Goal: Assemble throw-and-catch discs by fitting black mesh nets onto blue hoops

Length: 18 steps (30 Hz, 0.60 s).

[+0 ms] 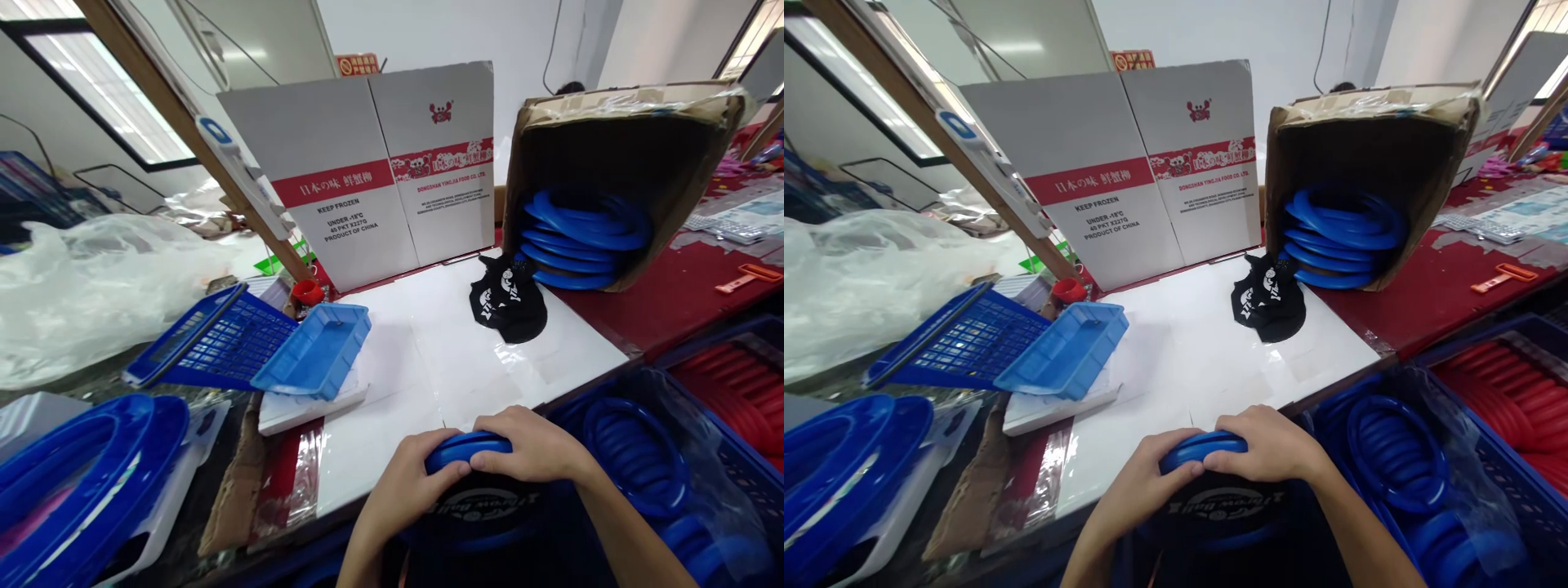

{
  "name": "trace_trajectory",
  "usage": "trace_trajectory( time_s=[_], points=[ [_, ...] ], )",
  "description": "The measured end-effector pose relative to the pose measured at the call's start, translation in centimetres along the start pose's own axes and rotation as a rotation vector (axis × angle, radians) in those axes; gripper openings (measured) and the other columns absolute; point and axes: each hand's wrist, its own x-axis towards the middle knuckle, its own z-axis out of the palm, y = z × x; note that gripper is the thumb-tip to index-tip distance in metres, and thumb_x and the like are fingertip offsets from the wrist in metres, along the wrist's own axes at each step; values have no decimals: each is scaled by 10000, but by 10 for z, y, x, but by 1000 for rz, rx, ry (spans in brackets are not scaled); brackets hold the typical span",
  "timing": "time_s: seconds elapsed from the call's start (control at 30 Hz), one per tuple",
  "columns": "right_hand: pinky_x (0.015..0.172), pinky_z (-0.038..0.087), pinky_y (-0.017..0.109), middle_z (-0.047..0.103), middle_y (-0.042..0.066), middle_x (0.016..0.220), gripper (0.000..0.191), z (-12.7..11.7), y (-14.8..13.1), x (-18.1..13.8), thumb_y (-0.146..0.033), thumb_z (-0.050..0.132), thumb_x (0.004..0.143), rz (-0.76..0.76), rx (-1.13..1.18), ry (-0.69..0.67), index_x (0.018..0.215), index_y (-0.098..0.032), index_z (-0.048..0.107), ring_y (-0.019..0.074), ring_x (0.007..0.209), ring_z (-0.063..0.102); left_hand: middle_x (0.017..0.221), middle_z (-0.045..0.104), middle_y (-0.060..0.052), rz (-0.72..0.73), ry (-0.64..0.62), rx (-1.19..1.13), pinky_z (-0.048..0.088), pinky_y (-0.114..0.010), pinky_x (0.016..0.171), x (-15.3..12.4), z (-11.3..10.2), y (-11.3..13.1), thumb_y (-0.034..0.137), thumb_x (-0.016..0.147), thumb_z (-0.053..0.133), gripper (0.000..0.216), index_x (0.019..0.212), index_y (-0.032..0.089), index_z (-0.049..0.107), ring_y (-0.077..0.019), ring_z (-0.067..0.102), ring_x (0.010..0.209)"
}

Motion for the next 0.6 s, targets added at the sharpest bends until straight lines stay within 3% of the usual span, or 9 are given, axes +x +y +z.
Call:
trace_trajectory(
  time_s=[0.1,0.3,0.47,0.6],
  points=[
    [734,422,279,745,27,892,390,-4,-2,2,-603,619,954,29,5,-28,1004,-232,730,208,844,676,1134,820,-29,-63,-13,-75,535,-339,966,6,0,2,481,841,786,413,1168,230,815,-288,736,1073],
    [749,427,285,743,28,912,400,-7,-4,4,-615,632,943,60,7,-58,1003,-233,732,213,874,675,1030,834,-25,-5,-30,-115,550,-318,887,9,0,6,538,873,751,401,1104,223,843,-271,752,972],
    [777,435,295,750,34,961,397,-4,-6,2,-603,646,930,54,1,-70,1015,-222,718,222,893,676,1202,804,-45,-24,23,-24,520,-374,1039,2,1,-2,511,856,744,439,1205,252,808,-300,710,1130],
    [831,443,312,762,50,1057,377,-1,-8,0,-522,744,846,56,-6,-83,1073,-222,718,256,984,691,1263,781,-42,32,-6,27,515,-361,1050,-3,4,-5,390,824,744,447,1255,279,774,-292,698,1151]
  ],
)
